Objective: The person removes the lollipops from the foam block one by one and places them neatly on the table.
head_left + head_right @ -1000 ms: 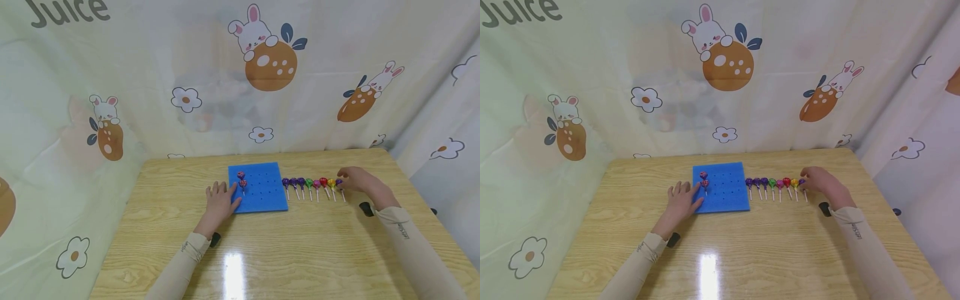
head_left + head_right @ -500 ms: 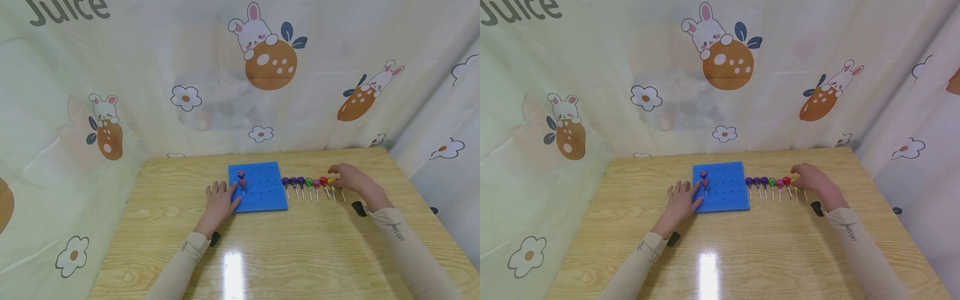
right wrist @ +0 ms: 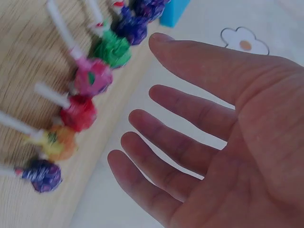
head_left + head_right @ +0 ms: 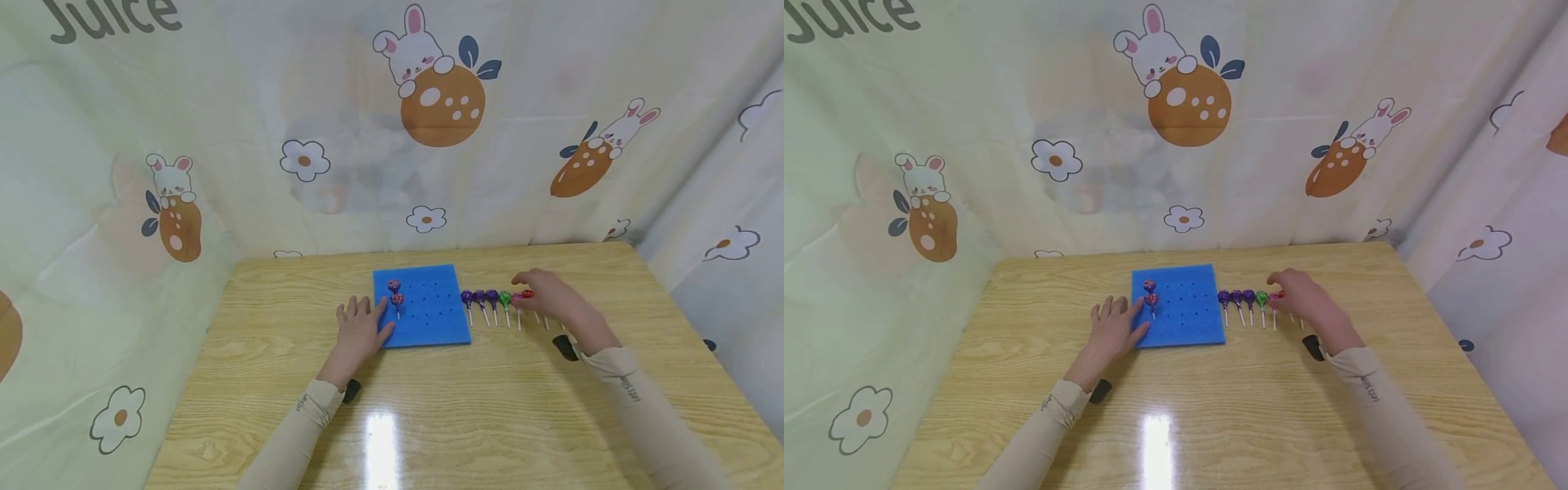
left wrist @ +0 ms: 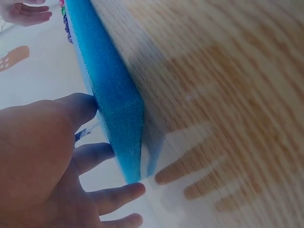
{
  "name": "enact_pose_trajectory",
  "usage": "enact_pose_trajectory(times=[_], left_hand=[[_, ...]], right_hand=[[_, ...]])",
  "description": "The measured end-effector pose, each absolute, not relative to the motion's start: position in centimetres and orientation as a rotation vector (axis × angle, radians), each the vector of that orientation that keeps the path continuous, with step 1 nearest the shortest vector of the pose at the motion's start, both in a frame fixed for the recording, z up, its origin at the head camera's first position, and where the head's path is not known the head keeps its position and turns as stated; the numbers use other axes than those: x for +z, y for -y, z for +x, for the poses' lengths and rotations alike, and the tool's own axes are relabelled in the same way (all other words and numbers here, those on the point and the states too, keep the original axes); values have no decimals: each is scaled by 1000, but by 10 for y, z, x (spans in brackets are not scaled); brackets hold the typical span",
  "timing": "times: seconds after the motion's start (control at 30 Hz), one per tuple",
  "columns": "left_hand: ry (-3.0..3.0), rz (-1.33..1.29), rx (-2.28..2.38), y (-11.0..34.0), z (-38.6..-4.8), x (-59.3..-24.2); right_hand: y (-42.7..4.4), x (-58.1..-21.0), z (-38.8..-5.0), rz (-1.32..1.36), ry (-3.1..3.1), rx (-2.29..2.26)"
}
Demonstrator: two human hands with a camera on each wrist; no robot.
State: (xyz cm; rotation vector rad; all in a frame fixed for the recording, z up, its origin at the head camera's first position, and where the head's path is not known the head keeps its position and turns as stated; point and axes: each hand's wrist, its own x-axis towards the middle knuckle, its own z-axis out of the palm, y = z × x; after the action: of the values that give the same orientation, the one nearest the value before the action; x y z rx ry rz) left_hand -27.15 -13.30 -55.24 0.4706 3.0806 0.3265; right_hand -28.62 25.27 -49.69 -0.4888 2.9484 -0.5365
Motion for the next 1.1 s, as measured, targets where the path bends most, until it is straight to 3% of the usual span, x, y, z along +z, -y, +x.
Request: enact_pose_trajectory(times=[1.1], left_hand=[[-3061,435,351,131,-272,-548]], right_hand=[[-159,-506,-297,-587,-2974,-668]])
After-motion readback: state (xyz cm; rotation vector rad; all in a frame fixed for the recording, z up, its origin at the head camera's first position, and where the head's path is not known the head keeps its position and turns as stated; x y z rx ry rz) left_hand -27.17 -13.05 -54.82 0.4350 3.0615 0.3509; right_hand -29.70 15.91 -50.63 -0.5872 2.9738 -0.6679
